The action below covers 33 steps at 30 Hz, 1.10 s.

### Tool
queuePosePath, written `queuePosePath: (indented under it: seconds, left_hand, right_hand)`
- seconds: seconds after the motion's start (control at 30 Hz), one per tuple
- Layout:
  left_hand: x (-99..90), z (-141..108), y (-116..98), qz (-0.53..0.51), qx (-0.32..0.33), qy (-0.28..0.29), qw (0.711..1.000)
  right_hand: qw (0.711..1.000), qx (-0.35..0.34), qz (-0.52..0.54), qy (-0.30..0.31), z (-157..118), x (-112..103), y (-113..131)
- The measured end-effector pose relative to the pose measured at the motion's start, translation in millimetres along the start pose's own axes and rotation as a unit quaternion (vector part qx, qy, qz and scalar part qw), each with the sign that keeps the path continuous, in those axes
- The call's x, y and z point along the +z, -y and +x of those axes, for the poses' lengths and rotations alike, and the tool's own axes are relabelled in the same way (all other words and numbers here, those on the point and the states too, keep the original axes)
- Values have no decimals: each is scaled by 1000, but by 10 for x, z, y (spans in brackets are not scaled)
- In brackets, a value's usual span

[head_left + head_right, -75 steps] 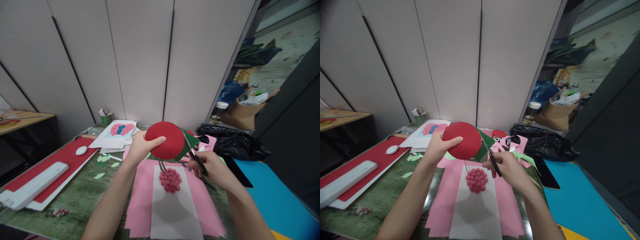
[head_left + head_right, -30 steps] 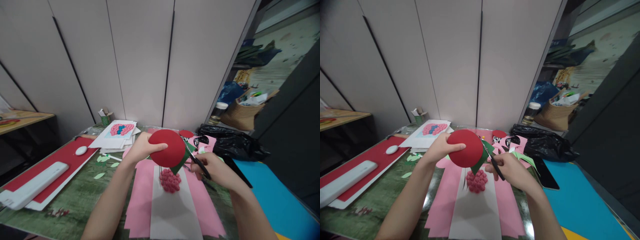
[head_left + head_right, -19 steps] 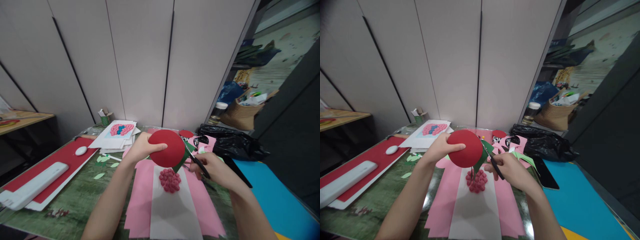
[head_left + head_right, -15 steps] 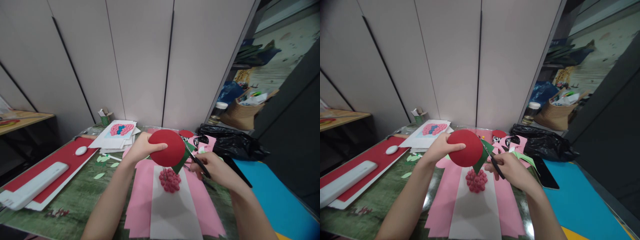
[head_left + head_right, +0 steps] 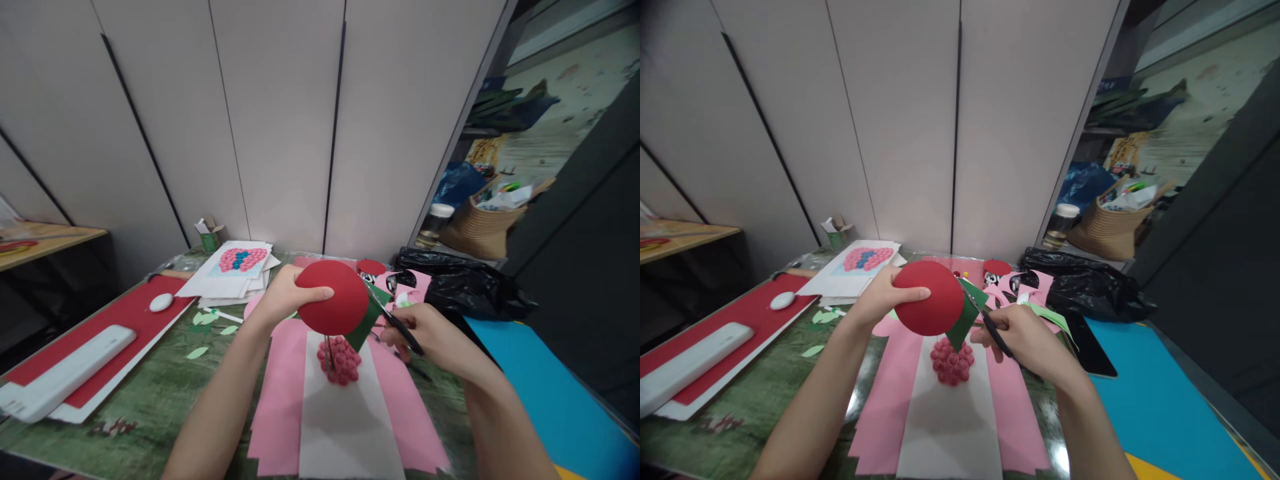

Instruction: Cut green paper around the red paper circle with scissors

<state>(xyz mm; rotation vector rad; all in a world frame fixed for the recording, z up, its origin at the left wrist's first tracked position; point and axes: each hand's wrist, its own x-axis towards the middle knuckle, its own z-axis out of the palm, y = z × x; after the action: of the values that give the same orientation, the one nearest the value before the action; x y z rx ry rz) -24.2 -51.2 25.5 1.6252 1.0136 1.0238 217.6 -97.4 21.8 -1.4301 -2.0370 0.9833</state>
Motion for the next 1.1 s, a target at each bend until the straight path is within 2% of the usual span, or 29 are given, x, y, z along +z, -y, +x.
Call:
queuePosePath:
  seconds: [0.37, 1.1]
  left_hand:
    - [-9, -12, -27, 31, 6, 50, 998]
    - [-40, -9, -23, 43, -12, 56, 997]
  right_hand:
    - [1000, 8, 7, 17, -3, 28, -4]
    - [1000, 1, 6, 17, 9, 12, 46]
